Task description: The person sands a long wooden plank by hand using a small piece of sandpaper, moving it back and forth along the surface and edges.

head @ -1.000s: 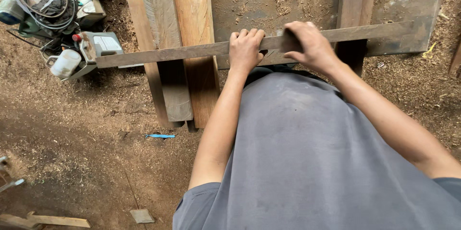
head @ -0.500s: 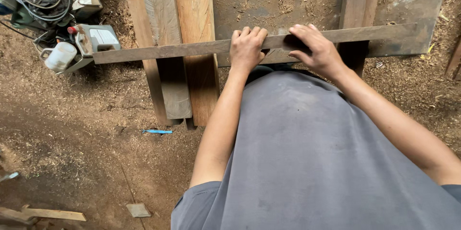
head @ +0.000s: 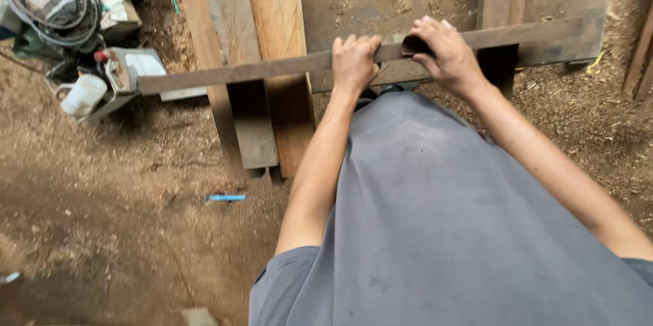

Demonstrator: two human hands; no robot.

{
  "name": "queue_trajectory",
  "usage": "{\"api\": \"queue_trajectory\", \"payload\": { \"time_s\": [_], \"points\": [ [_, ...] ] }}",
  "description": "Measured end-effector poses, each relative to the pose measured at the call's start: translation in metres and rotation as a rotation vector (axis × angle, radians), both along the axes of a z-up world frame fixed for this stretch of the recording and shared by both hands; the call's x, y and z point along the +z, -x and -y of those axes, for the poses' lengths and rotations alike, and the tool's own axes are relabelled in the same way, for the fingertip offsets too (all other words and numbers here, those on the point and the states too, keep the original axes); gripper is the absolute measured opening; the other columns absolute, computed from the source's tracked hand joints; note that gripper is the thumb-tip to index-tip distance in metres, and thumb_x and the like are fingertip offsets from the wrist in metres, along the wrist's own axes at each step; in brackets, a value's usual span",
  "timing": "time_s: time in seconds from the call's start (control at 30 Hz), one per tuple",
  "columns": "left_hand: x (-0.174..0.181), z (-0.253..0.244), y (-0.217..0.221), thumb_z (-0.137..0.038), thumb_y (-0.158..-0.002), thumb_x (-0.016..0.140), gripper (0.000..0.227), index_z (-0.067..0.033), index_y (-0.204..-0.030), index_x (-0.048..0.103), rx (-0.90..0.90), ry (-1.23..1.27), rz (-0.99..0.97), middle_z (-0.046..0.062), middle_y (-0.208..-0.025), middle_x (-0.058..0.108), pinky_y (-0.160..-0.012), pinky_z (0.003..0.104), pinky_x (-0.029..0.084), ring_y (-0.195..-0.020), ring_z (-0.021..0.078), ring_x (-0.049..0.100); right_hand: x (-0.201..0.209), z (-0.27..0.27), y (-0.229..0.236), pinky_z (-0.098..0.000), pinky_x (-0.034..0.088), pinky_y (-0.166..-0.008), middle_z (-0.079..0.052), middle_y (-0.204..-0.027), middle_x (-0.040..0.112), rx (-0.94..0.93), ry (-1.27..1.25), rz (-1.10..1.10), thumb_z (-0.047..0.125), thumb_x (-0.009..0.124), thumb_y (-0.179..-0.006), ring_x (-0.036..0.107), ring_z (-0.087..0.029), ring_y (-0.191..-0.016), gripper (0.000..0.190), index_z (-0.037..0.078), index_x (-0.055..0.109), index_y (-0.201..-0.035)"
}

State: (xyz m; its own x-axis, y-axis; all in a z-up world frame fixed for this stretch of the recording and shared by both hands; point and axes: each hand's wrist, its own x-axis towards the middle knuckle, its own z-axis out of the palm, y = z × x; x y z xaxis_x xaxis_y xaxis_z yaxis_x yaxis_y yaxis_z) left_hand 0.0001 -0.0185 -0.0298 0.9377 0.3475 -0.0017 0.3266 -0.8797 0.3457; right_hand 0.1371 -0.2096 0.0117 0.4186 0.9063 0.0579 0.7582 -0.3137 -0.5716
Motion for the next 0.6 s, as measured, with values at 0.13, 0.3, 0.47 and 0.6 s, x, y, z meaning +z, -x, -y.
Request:
{"api": "queue_trajectory", "payload": {
  "time_s": [0.13, 0.3, 0.47, 0.6],
  "points": [
    [-0.002, -0.003, 0.010, -0.008, -0.067, 0.073, 0.031, -0.0225, -0.094, 0.073, 0.010, 0.014, -0.016, 0.002, -0.085, 0.074, -0.077, 0.044, 0.044, -0.085, 0.0261, 0.068, 0.007, 0.003, 0.025, -0.0520, 0.033, -0.126, -0.015, -0.151, 0.056, -0.043, -0.046, -0.101, 0.009, 0.076, -0.093, 0.045, -0.035, -0.149, 0.057, 0.005, 0.051, -0.144],
    [0.003, -0.018, 0.032, -0.005, -0.069, 0.071, 0.028, -0.0212, -0.091, 0.074, -0.024, 0.013, -0.022, 0.002, -0.086, 0.075, -0.075, 0.042, 0.043, -0.085, 0.0248, 0.069, 0.009, -0.007, 0.054, -0.0538, 0.031, -0.125, -0.020, -0.152, 0.053, -0.065, -0.061, -0.067, 0.008, 0.075, -0.092, 0.042, -0.037, -0.148, 0.068, -0.001, 0.046, -0.152],
    [0.010, -0.025, 0.056, -0.006, -0.066, 0.073, 0.028, -0.0210, -0.090, 0.074, -0.017, -0.005, -0.002, 0.002, -0.086, 0.075, -0.078, 0.042, 0.044, -0.087, 0.0262, 0.069, 0.004, -0.017, 0.068, -0.0544, 0.031, -0.125, -0.020, -0.152, 0.052, -0.041, -0.010, -0.050, 0.011, 0.075, -0.094, 0.042, -0.038, -0.149, 0.066, -0.001, 0.046, -0.152],
    [0.016, -0.027, 0.057, -0.009, -0.063, 0.075, 0.031, -0.0191, -0.093, 0.074, -0.017, 0.010, 0.036, 0.004, -0.088, 0.076, -0.078, 0.044, 0.044, -0.086, 0.0279, 0.068, 0.010, -0.015, 0.078, -0.0592, 0.029, -0.122, -0.018, -0.147, 0.055, -0.150, 0.083, 0.054, 0.012, 0.076, -0.090, 0.042, -0.038, -0.145, 0.064, 0.002, 0.050, -0.147]
  ]
}}
